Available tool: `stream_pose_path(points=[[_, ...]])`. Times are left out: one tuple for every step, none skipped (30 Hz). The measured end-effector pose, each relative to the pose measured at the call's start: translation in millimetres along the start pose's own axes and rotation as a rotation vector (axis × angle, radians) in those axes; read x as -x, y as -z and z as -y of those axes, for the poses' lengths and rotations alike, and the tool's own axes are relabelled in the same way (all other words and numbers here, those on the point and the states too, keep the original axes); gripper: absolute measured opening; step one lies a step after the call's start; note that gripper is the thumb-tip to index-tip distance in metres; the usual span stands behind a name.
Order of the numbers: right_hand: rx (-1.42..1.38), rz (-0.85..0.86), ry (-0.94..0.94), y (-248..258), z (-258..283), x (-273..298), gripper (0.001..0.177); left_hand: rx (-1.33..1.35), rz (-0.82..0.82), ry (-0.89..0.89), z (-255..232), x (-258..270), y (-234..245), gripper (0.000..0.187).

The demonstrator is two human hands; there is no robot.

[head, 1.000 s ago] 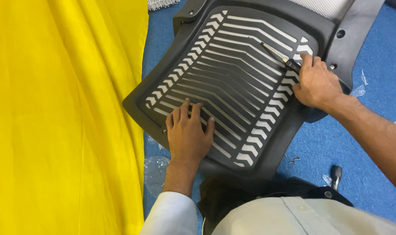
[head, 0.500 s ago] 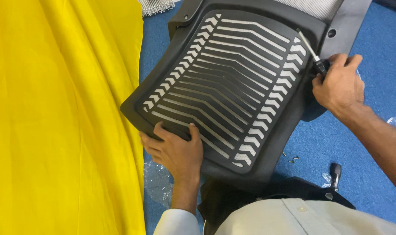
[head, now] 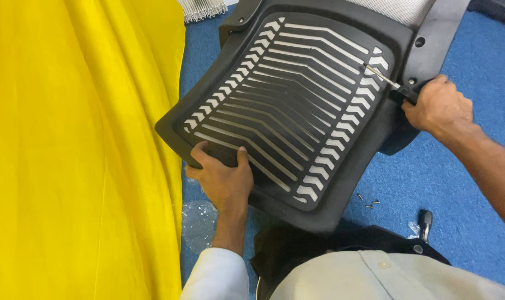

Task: The person uses a screwdriver to tighten screws on the underside of an office chair seat, securing the seat to its frame. The person holds the seat steady with one hand while turning the screwdriver with the other.

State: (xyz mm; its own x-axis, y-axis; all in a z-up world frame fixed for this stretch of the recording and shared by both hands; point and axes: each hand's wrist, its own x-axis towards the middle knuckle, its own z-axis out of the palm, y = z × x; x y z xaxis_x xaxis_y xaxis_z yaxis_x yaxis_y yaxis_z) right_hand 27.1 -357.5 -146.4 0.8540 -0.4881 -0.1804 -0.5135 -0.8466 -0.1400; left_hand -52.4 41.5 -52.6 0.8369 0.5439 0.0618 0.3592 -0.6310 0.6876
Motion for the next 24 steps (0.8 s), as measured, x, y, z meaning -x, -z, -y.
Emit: stream_pose_path(points=[[0.009,0.019,-0.006,0,-1,-1,0.082,0.006,0.004,0.011,0,0,0,0.081],[0.019,0.038,-0.012,0,-2,-2,0.08,0.011,0.008,0.022,0,1,0,0.08],[0.027,0.057,-0.021,0,-3,-3,0.079,0.017,0.012,0.03,0,1,0,0.079],[0.033,0.059,-0.013,-1,-4,-4,0.08,0.011,0.006,0.023,0,1,0,0.078],[0.039,0.061,-0.004,0,-4,-5,0.081,0.006,-0.001,0.017,-1,1,0,0.078],[0.046,0.063,0.005,0,-5,-6,0.082,0.0,-0.007,0.011,-1,1,0,0.078],[0.055,0.059,0.017,-2,-6,-7,0.083,0.018,-0.02,0.001,4,3,-4,0.078],[0.064,0.055,0.03,-4,-8,-10,0.085,0.035,-0.032,-0.008,7,3,-8,0.078],[0.075,0.071,0.04,-2,-9,-9,0.086,0.035,-0.035,-0.01,5,3,-5,0.078],[0.087,0.082,0.054,0,-9,-9,0.086,0.026,-0.037,-0.012,2,2,-3,0.077],[0.098,0.077,0.074,0,-10,-10,0.086,0.028,-0.049,-0.018,4,2,-5,0.077],[0.108,0.073,0.093,0,-12,-11,0.087,0.031,-0.061,-0.024,6,2,-7,0.077],[0.115,0.087,0.089,2,-12,-12,0.086,0.022,-0.062,-0.003,6,1,-7,0.076],[0.123,0.102,0.084,3,-12,-13,0.086,0.013,-0.063,0.018,5,0,-7,0.076],[0.133,0.12,0.08,3,-13,-13,0.086,0.002,-0.062,0.043,6,0,-8,0.076],[0.147,0.13,0.1,4,-14,-13,0.085,-0.003,-0.058,0.05,7,1,-10,0.075],[0.16,0.142,0.119,5,-14,-13,0.085,-0.01,-0.053,0.057,8,0,-10,0.075],[0.174,0.153,0.138,8,-15,-13,0.084,-0.017,-0.048,0.064,7,-2,-10,0.075],[0.182,0.147,0.168,9,-16,-14,0.085,-0.018,-0.06,0.042,8,-3,-11,0.074],[0.19,0.14,0.198,11,-17,-14,0.086,-0.019,-0.071,0.019,7,-4,-12,0.073],[0.199,0.136,0.233,12,-18,-15,0.087,-0.022,-0.084,0.001,7,-2,-11,0.072],[0.166,0.154,0.213,14,-19,-15,0.088,-0.03,-0.088,0.006,7,-1,-10,0.071],[0.132,0.17,0.192,15,-20,-16,0.089,-0.036,-0.093,0.008,7,-1,-11,0.071],[0.098,0.186,0.172,16,-20,-17,0.09,-0.043,-0.098,0.01,6,-2,-11,0.071]])
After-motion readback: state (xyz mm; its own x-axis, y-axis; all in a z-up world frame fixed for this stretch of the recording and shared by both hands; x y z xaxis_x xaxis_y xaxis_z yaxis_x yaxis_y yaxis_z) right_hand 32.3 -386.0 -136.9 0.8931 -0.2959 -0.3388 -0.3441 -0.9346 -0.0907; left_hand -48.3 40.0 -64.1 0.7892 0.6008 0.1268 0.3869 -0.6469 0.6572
